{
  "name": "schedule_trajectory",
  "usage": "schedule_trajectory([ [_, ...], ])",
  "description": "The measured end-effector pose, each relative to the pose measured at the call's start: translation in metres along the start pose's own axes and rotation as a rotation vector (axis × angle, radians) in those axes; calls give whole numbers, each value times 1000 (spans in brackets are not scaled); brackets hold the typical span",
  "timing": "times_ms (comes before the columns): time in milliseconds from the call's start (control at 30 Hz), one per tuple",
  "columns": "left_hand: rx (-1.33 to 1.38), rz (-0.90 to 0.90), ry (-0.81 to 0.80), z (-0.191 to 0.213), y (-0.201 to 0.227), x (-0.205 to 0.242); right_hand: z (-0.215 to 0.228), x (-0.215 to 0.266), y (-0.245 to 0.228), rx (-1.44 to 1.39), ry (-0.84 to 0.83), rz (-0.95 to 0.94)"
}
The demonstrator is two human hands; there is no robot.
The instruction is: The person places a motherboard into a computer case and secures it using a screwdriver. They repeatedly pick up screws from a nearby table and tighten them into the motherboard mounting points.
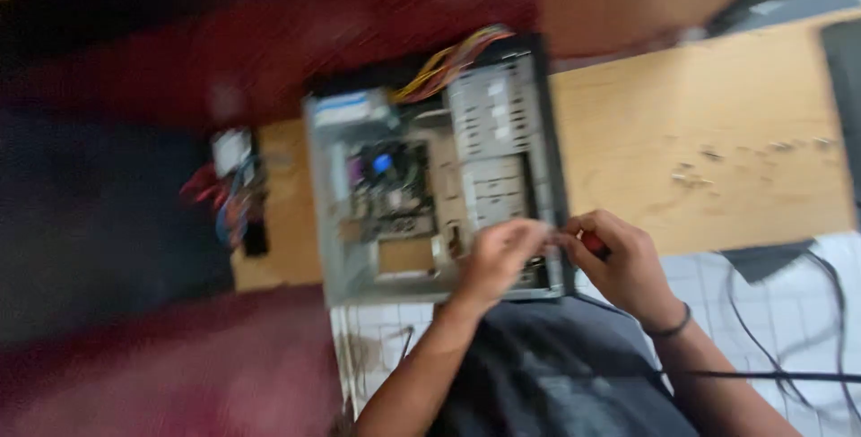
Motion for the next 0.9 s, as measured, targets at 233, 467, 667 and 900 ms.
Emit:
schedule_trajectory([
  [233, 12, 182, -45, -6, 10, 25, -20, 23, -40, -22, -138, 230],
  [467, 146, 163, -96, 43, 20, 46, -53, 40, -107, -39, -333, 341],
  [667, 224, 57, -46, 81, 46, 46, -49, 40, -146, -21, -373, 460],
  [900, 419, -185, -123, 105, 131, 36, 37, 10, -106, -106, 148, 119],
])
Point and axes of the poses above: each hand's wrist, its own x-axis away from the middle knuckle, its own z-axis out of the back of the hand, y = z × x, the point moved 10 cm from there along -x, towards the middle knuckle, and after that the axes turned 13 degrees about -z, right-handed, at the moved point
